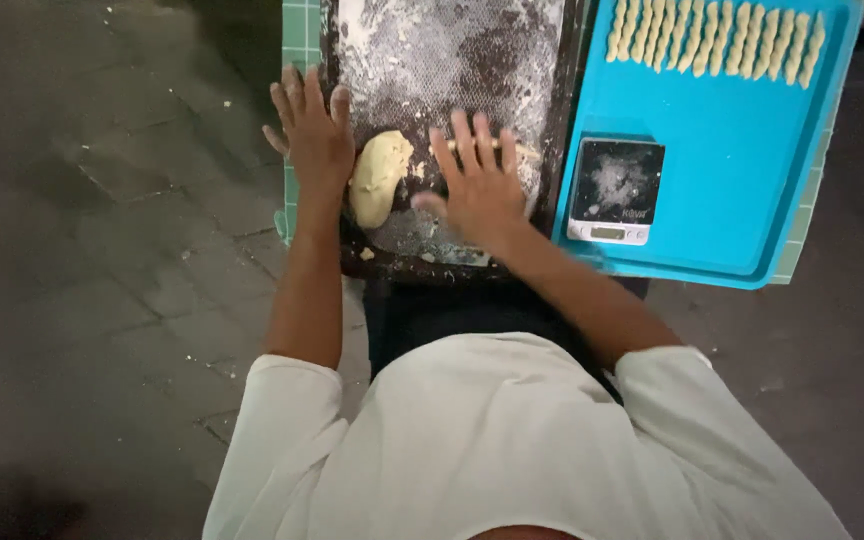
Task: Rolling small pieces of dough into thin strips and twisting them into shapes on a floured tray.
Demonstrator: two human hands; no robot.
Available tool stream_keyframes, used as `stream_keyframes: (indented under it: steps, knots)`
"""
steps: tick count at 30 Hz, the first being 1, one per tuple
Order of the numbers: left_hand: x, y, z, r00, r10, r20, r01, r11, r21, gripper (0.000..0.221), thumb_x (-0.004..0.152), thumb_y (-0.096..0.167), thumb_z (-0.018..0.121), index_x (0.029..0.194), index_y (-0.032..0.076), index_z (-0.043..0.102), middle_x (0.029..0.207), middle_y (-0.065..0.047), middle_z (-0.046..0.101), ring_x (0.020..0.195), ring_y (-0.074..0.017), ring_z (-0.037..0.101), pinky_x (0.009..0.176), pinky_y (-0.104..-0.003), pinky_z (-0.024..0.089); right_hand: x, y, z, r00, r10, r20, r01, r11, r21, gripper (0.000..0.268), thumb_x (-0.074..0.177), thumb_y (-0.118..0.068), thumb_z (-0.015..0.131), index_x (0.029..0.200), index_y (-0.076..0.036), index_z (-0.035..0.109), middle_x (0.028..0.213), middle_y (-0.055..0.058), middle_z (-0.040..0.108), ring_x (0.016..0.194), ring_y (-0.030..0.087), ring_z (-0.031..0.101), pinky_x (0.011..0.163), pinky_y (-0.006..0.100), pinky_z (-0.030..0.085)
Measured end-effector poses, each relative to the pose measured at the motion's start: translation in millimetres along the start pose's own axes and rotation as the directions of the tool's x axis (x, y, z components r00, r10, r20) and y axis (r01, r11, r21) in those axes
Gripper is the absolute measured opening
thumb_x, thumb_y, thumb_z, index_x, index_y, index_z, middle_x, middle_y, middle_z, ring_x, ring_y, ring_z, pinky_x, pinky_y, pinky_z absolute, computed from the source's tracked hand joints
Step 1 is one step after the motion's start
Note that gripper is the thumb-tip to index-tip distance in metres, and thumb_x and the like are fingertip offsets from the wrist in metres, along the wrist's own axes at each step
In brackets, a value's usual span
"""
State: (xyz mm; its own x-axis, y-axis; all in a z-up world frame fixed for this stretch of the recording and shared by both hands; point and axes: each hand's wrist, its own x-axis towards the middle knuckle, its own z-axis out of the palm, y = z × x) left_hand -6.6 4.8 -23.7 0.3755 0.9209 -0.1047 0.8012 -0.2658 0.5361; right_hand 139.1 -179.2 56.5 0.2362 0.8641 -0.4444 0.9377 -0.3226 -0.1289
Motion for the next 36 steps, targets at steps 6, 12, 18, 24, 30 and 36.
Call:
stream_keyframes:
  steps: [6,12,18,24,30,36]
  knots:
    - [2.0,6.2,-8.6,0.999,-0.031,0.024,0.032,0.999,-0.044,0.082,0.102,0.07,0.018,0.165,0.02,0.036,0.174,-0.008,0.014,0.16,-0.033,0.002,0.118,-0.077,-0.001,20.3,8.1,-36.8,1.0,0.013,0.024,-0.012,1.0,-0.027,0.093,0.1,-0.077,0.018,0.168,-0.02,-0.007,0.172,0.011,-0.017,0.156,0.034,-0.02,0.125,0.058,-0.013]
    - [-19.2,24.6,-23.8,0.989,0.13,-0.076,-0.137,0.985,-0.109,0.074,0.111,0.061,0.026,0.167,0.014,0.033,0.174,-0.01,0.014,0.16,-0.0346,-0.002,0.126,-0.065,0.004,-22.6,48.4,-8.2,0.99,0.125,-0.061,-0.117,0.985,0.125,0.104,0.095,-0.08,0.02,0.164,-0.008,-0.006,0.171,0.017,-0.012,0.159,0.036,-0.009,0.122,0.064,-0.009]
    - [-96.8,93.5,4.3,0.855,0.338,0.393,-0.391,0.918,0.062,0.068,0.112,0.032,0.041,0.171,0.02,0.009,0.178,-0.006,-0.001,0.165,-0.0232,-0.002,0.13,-0.059,-0.003,-37.0,67.0,29.8,0.945,0.082,-0.316,-0.046,0.992,0.12,0.099,0.103,-0.067,0.042,0.165,0.006,0.018,0.17,0.031,0.02,0.158,0.047,0.017,0.124,0.066,-0.005]
    - [-65.8,138.2,9.8,0.77,0.264,0.581,-0.412,0.901,0.137,0.07,0.115,0.028,0.037,0.165,-0.001,-0.002,0.173,-0.017,-0.012,0.16,-0.0336,-0.013,0.129,-0.053,-0.006,5.8,76.9,12.6,0.97,0.02,-0.243,-0.015,1.0,0.023,0.102,0.097,-0.077,-0.003,0.167,-0.003,0.007,0.174,0.016,-0.002,0.161,0.037,0.001,0.124,0.063,-0.007]
    - [-69.3,137.3,10.5,0.771,0.204,0.604,-0.453,0.842,0.293,0.081,0.113,0.048,0.04,0.167,0.005,-0.005,0.173,-0.01,-0.014,0.16,-0.0282,-0.013,0.13,-0.052,-0.006,-5.1,70.8,-1.2,0.989,0.005,-0.145,-0.004,1.0,0.006,0.097,0.1,-0.074,0.004,0.167,-0.004,0.001,0.173,0.014,-0.006,0.161,0.033,-0.006,0.124,0.061,-0.012]
    - [-107.6,93.5,45.6,0.795,0.468,0.386,-0.586,0.758,0.288,0.094,0.101,0.052,0.059,0.166,0.001,0.014,0.175,-0.014,0.009,0.162,-0.0324,0.011,0.13,-0.059,0.01,-27.7,64.8,46.3,0.962,-0.037,-0.271,0.013,0.996,-0.09,0.09,0.105,-0.067,0.027,0.166,-0.002,0.021,0.176,0.013,0.012,0.161,0.03,0.009,0.123,0.068,0.003]
